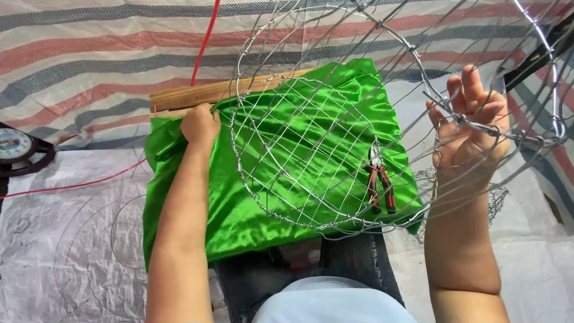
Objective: Reinforcing a wire frame by attaching and securing wire mesh using pliers and manual bending.
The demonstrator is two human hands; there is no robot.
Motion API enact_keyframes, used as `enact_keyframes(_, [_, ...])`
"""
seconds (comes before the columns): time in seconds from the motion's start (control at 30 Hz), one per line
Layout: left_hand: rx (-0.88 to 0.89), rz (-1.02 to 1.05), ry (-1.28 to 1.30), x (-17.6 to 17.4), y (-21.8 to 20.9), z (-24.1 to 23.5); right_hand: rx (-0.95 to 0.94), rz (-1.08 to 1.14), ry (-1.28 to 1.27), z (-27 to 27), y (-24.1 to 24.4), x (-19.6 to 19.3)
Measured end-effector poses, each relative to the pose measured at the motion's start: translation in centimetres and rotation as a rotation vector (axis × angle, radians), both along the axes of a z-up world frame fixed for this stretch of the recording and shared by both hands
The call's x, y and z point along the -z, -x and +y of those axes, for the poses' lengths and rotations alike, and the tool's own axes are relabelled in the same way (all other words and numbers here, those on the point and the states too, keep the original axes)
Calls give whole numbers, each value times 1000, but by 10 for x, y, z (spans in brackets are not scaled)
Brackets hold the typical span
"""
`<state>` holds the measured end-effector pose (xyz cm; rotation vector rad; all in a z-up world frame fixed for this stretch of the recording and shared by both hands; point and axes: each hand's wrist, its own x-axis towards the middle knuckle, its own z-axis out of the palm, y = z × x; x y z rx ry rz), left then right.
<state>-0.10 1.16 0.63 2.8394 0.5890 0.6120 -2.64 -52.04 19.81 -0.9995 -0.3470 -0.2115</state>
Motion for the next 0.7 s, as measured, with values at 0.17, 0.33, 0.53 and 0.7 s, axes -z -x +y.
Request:
enact_keyframes(0.17, [-118, -178, 238, 12, -44, 15, -126, -60, 11, 0, 1, -5])
enact_keyframes(0.33, [-3, -32, 110, -3, -33, -15, -210, -76, 28, 7, 12, -19])
enact_keyframes(0.53, [8, -236, -100, -76, 37, -44, -393, -89, 17, 15, -2, -10])
enact_keyframes(0.7, [356, -272, 805, -75, 87, -43, -479, 94, -111, 39, -8, -2])
